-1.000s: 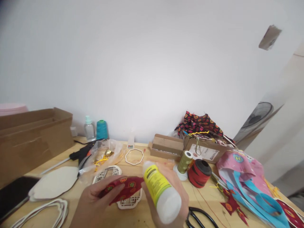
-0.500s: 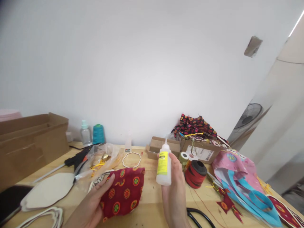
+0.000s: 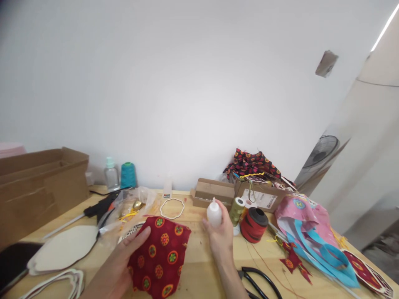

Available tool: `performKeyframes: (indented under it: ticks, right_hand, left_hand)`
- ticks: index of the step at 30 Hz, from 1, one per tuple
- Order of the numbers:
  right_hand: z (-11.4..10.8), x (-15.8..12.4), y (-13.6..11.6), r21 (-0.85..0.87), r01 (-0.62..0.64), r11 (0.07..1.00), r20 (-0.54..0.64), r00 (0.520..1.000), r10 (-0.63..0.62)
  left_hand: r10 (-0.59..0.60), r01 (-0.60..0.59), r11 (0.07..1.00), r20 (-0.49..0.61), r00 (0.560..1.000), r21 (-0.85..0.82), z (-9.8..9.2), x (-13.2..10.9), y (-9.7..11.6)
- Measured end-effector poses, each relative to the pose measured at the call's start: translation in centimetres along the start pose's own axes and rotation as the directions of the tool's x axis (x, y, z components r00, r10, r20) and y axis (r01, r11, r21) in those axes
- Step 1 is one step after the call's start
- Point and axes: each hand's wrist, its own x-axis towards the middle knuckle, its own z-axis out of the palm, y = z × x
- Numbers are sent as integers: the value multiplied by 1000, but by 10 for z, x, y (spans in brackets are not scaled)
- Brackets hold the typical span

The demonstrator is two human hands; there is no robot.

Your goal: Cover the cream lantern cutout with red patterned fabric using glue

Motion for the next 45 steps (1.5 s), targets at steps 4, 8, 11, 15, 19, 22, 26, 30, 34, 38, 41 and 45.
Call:
performKeyframes:
  ticks: [4,8,11,15,19,22,26,30,34,38,41,45]
  right_hand:
    - [1,6,18,-4,-12,1000,11,1000,12]
    - [-1,9,23,13,-26,1000,-4,1000,26]
    - [-1,10,21,20,-48,999,5,999,48]
    - [0,9,7,7,-53,999,-27,998,53]
    - [-1,-8,-21,-171,212,962,-148,960,-238]
    - [6,-30,-35,-226,471,852,164,881,-444]
    - [22,-49,-35,-219,290,932,423,889,-178]
    - [32,-49,-30,-196,62,979,418,908,26]
    - [32,-49,-29,-154,59,986,350,937,-1]
    - [34,-55,-26,-81,134,988,364,926,-96]
    - [38,-56,-25,-25,106,994,341,936,-91]
    - [38,-48,-29,25,-22,999,218,976,16]
  left_hand:
    - [19,-19,1000,9,1000,22,-4,3,-2]
    - [59,-59,998,2,998,38,-8,7,-6]
    - [62,-63,997,30,998,40,-9,8,-7]
    - [83,-86,996,81,993,38,-15,13,-9]
    - [132,-142,986,110,985,83,-24,20,-14]
    - [175,-199,957,124,977,209,-25,22,-17]
    - [256,-295,868,149,955,399,-25,23,-20]
    - [192,-260,872,198,961,416,-24,25,-26]
    - [117,-181,933,214,970,310,-22,27,-32]
    - [149,-196,915,157,976,352,-24,28,-32]
    - [140,-181,923,142,980,340,-23,24,-29]
    - [88,-98,981,65,994,165,-15,16,-25]
